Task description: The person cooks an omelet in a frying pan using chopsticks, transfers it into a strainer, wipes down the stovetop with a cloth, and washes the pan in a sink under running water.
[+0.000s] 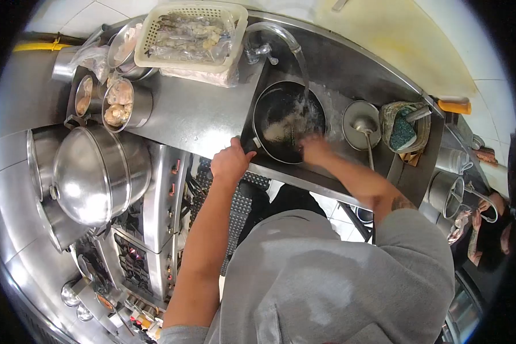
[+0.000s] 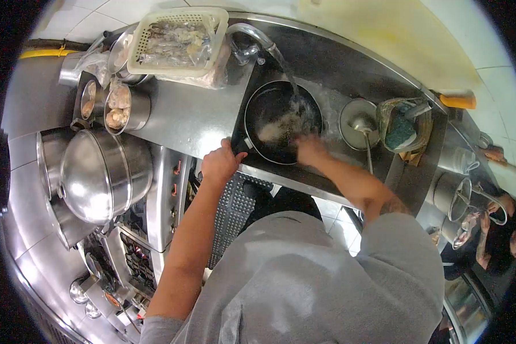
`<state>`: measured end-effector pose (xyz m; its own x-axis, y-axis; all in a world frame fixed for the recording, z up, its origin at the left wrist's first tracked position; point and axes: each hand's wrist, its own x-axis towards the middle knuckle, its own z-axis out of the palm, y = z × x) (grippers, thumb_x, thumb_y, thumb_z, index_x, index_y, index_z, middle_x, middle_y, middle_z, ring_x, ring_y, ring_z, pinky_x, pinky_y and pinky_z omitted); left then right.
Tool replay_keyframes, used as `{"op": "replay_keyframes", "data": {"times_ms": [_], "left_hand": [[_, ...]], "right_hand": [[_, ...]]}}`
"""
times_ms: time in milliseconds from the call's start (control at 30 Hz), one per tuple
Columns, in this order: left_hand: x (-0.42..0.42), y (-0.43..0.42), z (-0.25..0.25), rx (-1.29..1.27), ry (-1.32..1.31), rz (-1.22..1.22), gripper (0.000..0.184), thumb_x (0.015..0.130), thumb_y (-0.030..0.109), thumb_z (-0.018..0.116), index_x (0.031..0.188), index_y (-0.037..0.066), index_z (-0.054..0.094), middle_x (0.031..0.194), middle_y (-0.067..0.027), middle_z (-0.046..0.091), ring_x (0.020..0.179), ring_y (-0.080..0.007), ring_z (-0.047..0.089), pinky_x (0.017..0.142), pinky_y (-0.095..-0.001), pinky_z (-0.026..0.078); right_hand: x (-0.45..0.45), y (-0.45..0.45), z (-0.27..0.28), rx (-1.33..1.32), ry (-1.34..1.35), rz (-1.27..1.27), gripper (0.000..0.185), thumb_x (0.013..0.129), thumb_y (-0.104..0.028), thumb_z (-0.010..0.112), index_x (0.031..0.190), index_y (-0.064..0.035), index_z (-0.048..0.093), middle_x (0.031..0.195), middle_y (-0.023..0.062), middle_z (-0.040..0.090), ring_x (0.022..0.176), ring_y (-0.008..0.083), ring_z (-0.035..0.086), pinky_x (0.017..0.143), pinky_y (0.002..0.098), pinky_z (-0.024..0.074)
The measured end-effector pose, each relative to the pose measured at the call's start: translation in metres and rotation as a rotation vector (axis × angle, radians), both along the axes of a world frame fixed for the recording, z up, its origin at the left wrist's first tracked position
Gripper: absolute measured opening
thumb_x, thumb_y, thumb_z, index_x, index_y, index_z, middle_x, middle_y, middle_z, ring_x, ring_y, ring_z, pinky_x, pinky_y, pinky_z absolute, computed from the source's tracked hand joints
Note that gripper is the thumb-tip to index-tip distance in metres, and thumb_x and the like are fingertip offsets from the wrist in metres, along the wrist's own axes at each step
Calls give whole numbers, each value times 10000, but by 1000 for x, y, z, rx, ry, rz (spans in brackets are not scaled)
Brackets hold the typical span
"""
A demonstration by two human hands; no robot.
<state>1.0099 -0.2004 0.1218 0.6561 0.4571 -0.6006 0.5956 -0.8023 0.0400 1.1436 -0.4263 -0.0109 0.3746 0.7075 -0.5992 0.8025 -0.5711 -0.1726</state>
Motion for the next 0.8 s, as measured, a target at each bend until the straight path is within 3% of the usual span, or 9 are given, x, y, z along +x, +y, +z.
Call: {"op": "replay_keyframes", "data": {"times_ms": [67, 100, 200, 233, 300, 467, 567, 667, 800], "left_hand": [[1, 0, 0, 6, 1, 0, 669, 860, 568, 593, 1233, 32, 449, 921, -196, 701, 879, -366, 688, 774, -456, 533], [1, 1, -2, 13, -1, -5, 666, 861, 566, 592, 1235, 35, 449, 924, -195, 701, 881, -364, 688, 777, -455, 532], [-1, 0, 1, 13, -27, -8, 617, 859, 548, 609, 1168, 31, 479, 920, -196, 699, 880, -382, 685, 769, -456, 543], [0, 0, 3, 10, -41, -7, 595, 857, 540, 618, 1133, 27, 494, 916, -196, 699, 879, -392, 683, 763, -457, 549], [3, 1, 6, 16, -21, -8, 600, 856, 543, 616, 1131, 24, 494, 911, -195, 699, 875, -387, 685, 761, -455, 550], [2, 1, 6, 11, -48, -21, 607, 855, 545, 614, 1138, 21, 495, 909, -201, 699, 865, -374, 689, 751, -452, 549], [0, 1, 5, 7, -34, -18, 610, 853, 535, 622, 1157, 21, 497, 918, -205, 699, 867, -371, 690, 752, -451, 547], [-1, -1, 7, -3, -24, -5, 612, 851, 524, 631, 1174, 21, 500, 927, -206, 699, 878, -372, 688, 758, -453, 544], [0, 0, 3, 4, -65, -1, 648, 853, 550, 613, 1200, 19, 485, 926, -199, 700, 885, -374, 686, 762, -466, 542]], "right_hand": [[-27, 22, -56, 204, 421, 24, 391, 909, -314, 490, 1189, -80, 629, 1239, 197, 599, 1143, 355, 570, 1024, 435, 402], [-31, 53, 8, 259, 538, -184, 393, 957, -337, 449, 1150, -52, 641, 1244, 188, 599, 1086, 358, 585, 979, 424, 432], [17, 139, 18, 479, 1161, -1122, 312, 936, -364, 498, 1001, -102, 653, 927, 95, 670, 812, 238, 633, 666, 402, 502], [58, 168, -46, 761, 1519, -1410, 294, 910, -378, 524, 936, -109, 639, 841, 85, 657, 702, 242, 613, 602, 414, 498], [109, 170, -29, 1313, 1429, -1964, 433, 912, -454, 512, 1045, -60, 634, 1018, 139, 676, 917, 272, 649, 745, 442, 513], [-24, 149, -23, 1062, 671, -977, 491, 1014, -372, 343, 1356, -59, 502, 1495, 183, 370, 1364, 323, 357, 1131, 419, 238], [-2, 80, -61, 578, -104, -19, 497, 1007, -341, 360, 1407, -56, 444, 1496, 204, 359, 1351, 386, 364, 1132, 436, 250], [16, 69, -75, 608, 142, -785, 593, 977, -278, 444, 1492, -33, 280, 1544, 255, 209, 1439, 413, 166, 1165, 523, 138], [-40, 57, -64, 444, 251, -231, 602, 978, -292, 436, 1481, -7, 269, 1565, 260, 92, 1453, 428, 72, 1182, 515, 80]]}}
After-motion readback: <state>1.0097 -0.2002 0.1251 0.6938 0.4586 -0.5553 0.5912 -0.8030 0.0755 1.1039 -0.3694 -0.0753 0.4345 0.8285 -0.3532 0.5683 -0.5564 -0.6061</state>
